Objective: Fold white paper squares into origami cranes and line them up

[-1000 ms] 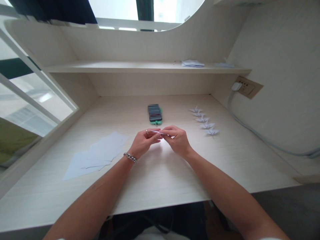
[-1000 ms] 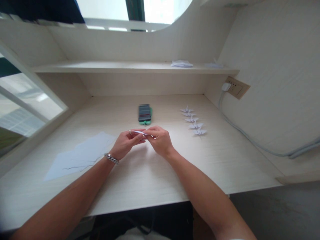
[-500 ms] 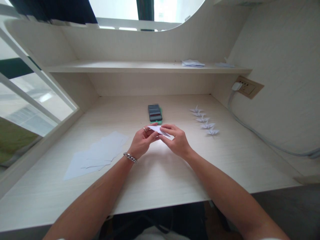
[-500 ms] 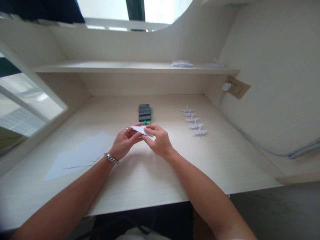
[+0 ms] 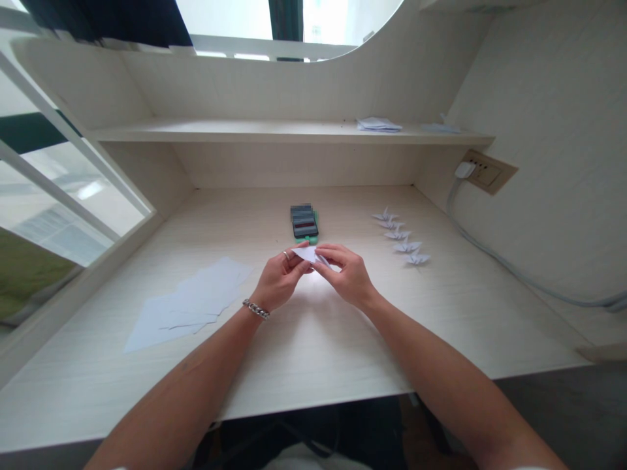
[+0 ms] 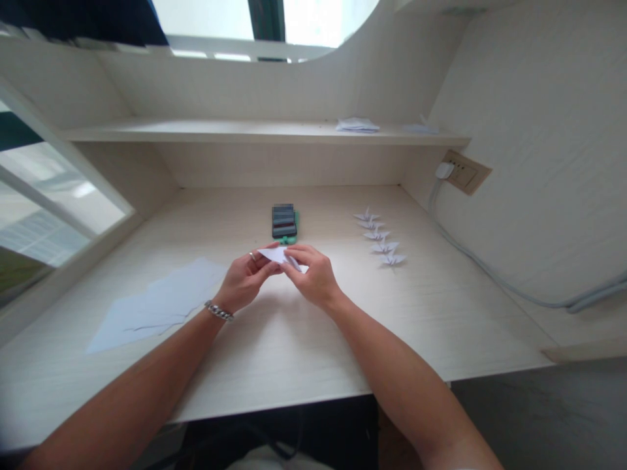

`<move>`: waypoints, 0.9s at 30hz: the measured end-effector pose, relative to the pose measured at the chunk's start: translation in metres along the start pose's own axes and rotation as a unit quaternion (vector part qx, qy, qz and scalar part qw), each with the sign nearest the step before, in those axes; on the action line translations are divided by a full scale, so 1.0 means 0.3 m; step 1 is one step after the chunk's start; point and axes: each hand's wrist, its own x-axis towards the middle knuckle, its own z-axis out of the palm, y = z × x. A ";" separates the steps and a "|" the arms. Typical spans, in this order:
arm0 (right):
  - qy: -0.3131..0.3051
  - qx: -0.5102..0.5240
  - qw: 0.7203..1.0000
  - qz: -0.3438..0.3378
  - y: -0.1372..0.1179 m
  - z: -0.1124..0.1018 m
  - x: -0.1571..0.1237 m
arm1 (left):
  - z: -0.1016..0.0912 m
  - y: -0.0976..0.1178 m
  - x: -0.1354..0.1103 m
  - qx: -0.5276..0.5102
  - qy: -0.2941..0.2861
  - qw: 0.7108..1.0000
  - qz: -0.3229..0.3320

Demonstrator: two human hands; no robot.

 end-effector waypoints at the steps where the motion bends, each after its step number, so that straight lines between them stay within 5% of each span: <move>1: -0.001 0.005 1.000 0.003 0.000 0.001 -0.001 | 0.001 0.002 0.000 0.009 -0.002 1.000 0.001; 13: -0.045 0.101 0.985 0.129 0.029 0.000 0.014 | -0.013 -0.012 0.002 0.065 -0.020 0.998 0.012; 18: -0.044 -0.036 0.998 0.040 0.016 0.003 -0.002 | -0.017 -0.014 -0.001 0.107 -0.006 0.994 -0.004; 27: -0.014 -0.233 0.970 -0.061 0.017 0.007 -0.006 | 0.011 -0.007 -0.018 0.183 0.018 0.983 -0.003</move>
